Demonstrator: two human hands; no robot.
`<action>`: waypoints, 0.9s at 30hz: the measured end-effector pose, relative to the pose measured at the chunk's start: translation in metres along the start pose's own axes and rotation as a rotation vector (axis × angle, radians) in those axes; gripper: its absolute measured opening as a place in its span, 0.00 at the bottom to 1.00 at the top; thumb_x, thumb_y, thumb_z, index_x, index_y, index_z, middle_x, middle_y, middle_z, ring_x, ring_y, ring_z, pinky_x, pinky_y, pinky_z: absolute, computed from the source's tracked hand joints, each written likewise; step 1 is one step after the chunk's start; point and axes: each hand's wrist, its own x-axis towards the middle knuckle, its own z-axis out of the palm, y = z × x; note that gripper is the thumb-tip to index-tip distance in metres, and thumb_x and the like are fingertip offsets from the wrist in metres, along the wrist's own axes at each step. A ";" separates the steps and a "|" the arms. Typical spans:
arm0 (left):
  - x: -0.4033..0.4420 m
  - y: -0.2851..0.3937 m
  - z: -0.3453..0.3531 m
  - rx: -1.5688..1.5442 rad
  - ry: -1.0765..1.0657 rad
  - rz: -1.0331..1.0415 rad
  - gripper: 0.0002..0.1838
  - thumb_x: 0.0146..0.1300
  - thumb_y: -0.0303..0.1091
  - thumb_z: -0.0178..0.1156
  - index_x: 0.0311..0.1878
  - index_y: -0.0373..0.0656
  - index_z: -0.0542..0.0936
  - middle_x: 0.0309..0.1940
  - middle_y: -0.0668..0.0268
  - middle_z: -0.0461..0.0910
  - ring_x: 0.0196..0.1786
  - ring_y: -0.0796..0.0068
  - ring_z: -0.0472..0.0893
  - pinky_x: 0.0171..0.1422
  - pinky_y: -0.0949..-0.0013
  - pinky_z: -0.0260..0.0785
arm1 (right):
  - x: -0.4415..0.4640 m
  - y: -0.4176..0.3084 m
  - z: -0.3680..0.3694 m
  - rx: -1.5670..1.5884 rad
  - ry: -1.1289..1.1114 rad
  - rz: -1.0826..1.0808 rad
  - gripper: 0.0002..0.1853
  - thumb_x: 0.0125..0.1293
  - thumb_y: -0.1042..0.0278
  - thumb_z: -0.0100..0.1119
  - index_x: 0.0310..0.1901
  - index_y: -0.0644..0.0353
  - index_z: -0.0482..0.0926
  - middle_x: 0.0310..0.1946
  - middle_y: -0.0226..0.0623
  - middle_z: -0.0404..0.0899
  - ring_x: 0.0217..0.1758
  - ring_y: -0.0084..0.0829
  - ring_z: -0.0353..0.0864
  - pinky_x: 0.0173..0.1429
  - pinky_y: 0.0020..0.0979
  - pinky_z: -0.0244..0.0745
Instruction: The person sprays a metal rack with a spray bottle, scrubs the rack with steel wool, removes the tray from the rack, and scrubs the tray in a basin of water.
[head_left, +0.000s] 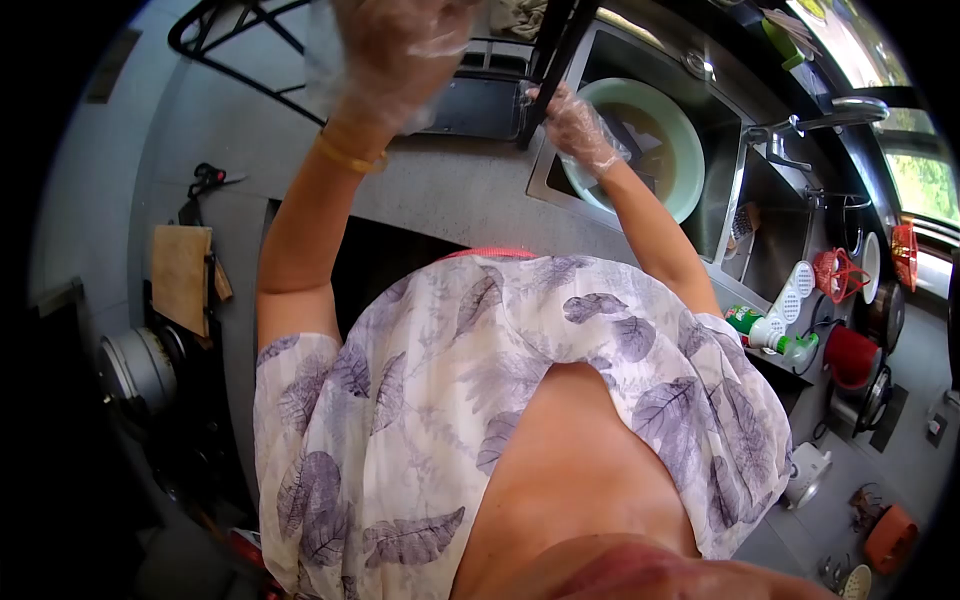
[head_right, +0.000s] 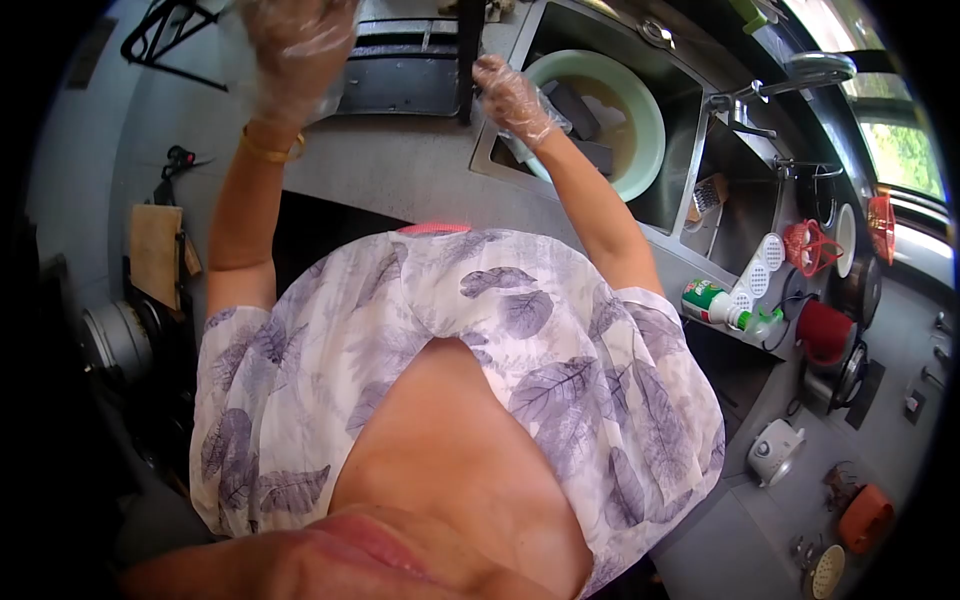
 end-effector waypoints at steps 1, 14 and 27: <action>-0.002 0.003 -0.005 0.010 0.004 -0.015 0.09 0.50 0.28 0.62 0.36 0.48 0.77 0.29 0.64 0.73 0.34 0.61 0.72 0.41 0.58 0.60 | 0.000 -0.004 0.000 0.025 0.002 -0.016 0.23 0.51 0.87 0.48 0.48 0.52 0.75 0.43 0.45 0.74 0.42 0.45 0.77 0.41 0.37 0.75; -0.021 -0.039 -0.063 0.176 -0.104 -0.057 0.05 0.57 0.34 0.62 0.32 0.42 0.80 0.27 0.66 0.78 0.32 0.70 0.74 0.41 0.66 0.63 | 0.041 -0.004 -0.033 0.152 0.302 0.040 0.21 0.50 0.76 0.48 0.49 0.57 0.75 0.38 0.45 0.76 0.35 0.40 0.75 0.43 0.36 0.74; -0.004 -0.023 -0.095 0.113 -0.130 -0.082 0.04 0.58 0.20 0.55 0.37 0.33 0.76 0.31 0.62 0.78 0.31 0.74 0.76 0.36 0.74 0.68 | 0.070 -0.031 -0.009 0.127 0.119 -0.165 0.23 0.53 0.83 0.46 0.52 0.54 0.74 0.38 0.45 0.74 0.40 0.39 0.76 0.47 0.34 0.74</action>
